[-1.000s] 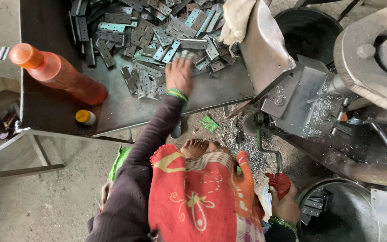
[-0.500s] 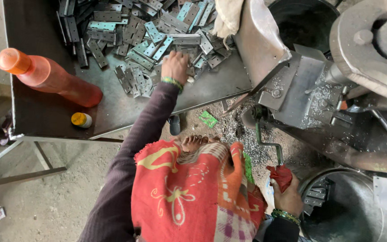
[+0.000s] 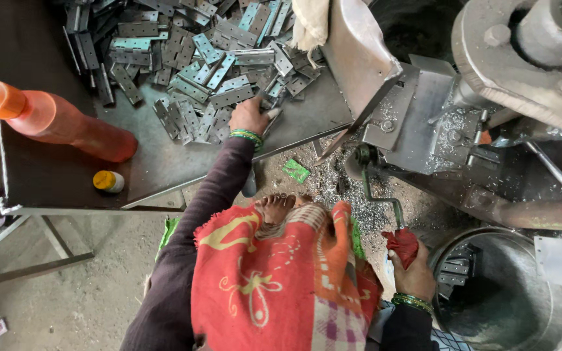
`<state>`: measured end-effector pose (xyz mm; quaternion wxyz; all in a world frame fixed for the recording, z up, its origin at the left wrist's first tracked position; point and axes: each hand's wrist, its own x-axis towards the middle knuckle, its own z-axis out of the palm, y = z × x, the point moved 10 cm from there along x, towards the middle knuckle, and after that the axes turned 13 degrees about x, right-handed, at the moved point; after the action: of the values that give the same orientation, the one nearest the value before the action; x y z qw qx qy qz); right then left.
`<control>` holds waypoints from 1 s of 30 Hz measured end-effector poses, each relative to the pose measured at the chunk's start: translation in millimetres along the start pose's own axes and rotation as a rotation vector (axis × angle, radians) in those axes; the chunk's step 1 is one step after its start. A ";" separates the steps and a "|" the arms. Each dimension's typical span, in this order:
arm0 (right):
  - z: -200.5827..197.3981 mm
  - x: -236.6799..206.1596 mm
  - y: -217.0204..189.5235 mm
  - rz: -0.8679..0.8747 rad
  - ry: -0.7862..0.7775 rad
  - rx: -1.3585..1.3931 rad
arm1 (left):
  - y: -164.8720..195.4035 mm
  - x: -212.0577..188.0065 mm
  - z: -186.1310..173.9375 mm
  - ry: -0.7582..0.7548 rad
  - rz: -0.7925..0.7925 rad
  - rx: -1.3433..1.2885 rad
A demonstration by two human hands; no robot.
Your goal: The person repeatedly places small metal brackets into a manual punching machine, operates the lever to punch holes, and then removes the finished pieces. The process is repeated continuously with multiple identical metal parts.
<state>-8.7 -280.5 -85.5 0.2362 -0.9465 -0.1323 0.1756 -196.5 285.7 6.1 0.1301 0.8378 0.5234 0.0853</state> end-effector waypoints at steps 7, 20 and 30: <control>-3.6 -3.5 -2.4 0.017 0.010 0.035 | 42.5 -24.9 -33.5 0.052 0.127 -0.030; -13.2 -5.0 -1.5 0.027 0.028 -0.002 | 295.4 -96.7 20.7 -0.097 0.474 -0.318; -4.8 -2.3 9.6 0.034 0.019 -0.010 | 295.5 -149.1 9.7 -0.046 0.858 -0.170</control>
<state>-7.3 -291.4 -85.7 0.2299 -0.9514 -0.1148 0.1698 -6.5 26.7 86.7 0.1631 0.9673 0.1161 0.1556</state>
